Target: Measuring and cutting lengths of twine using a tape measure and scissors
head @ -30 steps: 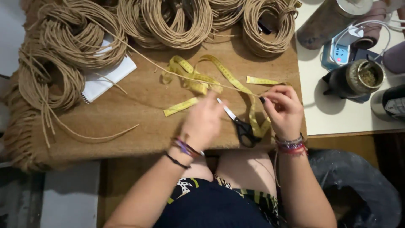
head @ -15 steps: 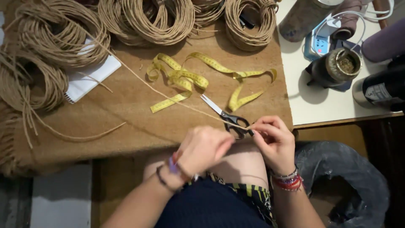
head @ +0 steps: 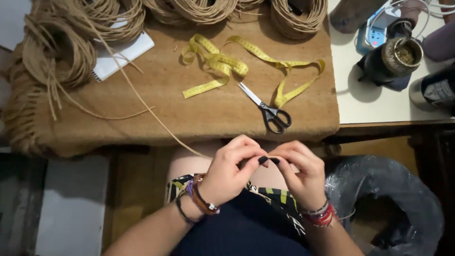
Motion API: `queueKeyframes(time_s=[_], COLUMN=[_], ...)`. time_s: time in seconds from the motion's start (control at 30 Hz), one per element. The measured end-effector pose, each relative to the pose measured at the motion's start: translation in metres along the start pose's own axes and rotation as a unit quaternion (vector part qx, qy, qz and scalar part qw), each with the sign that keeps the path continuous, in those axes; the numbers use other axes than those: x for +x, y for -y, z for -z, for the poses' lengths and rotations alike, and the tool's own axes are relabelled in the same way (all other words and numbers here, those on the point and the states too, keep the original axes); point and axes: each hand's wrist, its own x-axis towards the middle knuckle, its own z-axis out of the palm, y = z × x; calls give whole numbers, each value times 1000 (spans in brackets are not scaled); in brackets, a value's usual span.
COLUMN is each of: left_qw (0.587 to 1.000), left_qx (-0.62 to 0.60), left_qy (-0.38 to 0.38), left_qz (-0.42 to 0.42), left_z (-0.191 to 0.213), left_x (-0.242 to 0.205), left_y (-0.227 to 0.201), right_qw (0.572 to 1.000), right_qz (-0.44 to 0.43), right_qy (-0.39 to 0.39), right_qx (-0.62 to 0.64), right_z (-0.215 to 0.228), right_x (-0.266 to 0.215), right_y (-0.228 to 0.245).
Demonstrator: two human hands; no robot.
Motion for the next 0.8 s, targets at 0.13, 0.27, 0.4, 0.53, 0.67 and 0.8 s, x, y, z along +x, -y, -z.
queueKeyframes(time_s=[0.13, 0.27, 0.4, 0.53, 0.67, 0.8], left_qw=[954, 790, 812, 889, 942, 903], left_qx=[-278, -585, -548, -410, -330, -410], left_qy=[-55, -88, -114, -171, -33, -88], left_qz=[102, 161, 165, 108, 54, 94], left_z=[-34, -49, -40, -26, -8, -19], left_x=[-27, -42, -43, -43, -42, -38], left_y=[25, 39, 37, 47, 41, 59], right_qw=[997, 941, 814, 822, 906, 933], right_qz=[-39, -177, -245, -271, -200, -117], right_qy=[2, 7, 80, 47, 98, 115], right_qx=[72, 288, 521, 498, 361, 320], right_z=[-19, -38, -53, -57, -48, -53], right_x=[-22, -39, -51, -61, -50, -44], right_y=[2, -14, -14, -19, -4, -21])
